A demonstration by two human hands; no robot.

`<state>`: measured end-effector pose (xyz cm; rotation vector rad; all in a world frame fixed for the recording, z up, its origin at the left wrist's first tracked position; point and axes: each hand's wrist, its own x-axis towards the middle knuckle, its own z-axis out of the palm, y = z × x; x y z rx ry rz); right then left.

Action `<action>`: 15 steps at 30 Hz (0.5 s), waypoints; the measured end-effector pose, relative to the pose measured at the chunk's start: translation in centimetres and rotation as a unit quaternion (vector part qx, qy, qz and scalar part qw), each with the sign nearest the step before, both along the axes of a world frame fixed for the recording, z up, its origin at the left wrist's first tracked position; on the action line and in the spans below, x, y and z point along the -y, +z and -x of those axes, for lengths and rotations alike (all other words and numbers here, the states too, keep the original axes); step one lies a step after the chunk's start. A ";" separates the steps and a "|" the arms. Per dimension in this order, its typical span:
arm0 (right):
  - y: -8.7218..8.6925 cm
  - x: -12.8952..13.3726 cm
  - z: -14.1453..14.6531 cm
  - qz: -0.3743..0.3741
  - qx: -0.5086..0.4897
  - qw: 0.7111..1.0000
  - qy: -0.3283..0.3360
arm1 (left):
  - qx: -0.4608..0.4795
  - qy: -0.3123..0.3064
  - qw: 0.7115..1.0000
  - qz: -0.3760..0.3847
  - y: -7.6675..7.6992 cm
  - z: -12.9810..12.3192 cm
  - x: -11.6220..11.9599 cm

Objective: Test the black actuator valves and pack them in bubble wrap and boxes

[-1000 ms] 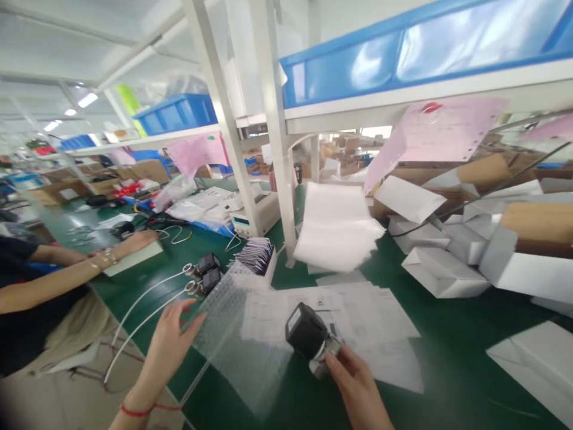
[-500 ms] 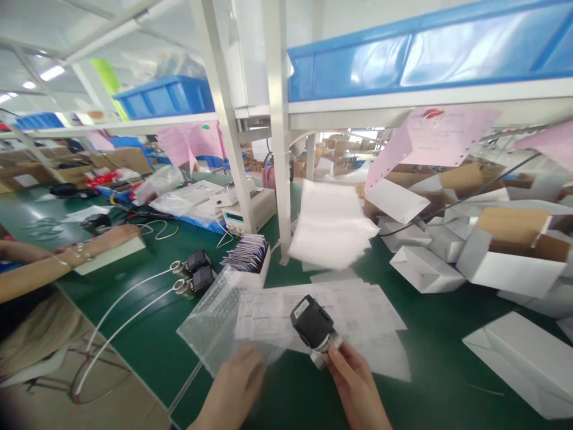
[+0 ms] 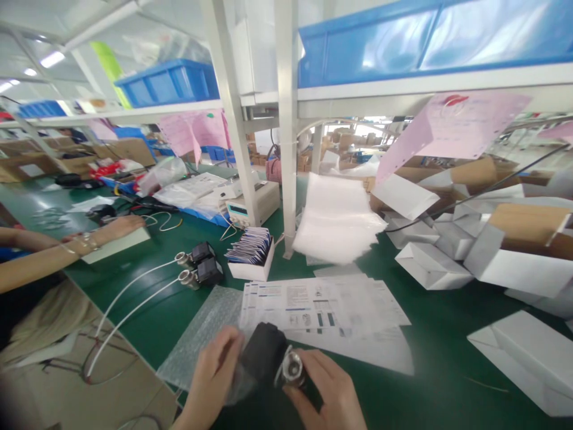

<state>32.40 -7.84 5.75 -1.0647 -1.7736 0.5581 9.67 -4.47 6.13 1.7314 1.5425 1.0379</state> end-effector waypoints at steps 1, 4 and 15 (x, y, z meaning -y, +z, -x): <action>0.4 0.1 0.3 -0.033 0.033 0.999 0.008 | -0.018 -0.010 0.998 -0.057 0.6 0.2 0.2; 1.2 -0.1 1.1 -0.087 0.092 0.992 0.002 | -0.111 -0.083 0.972 -0.190 2.1 0.3 1.1; -1.9 -1.9 4.8 0.167 -0.148 0.975 0.011 | -0.201 -0.194 0.881 -0.381 1.3 -4.5 1.8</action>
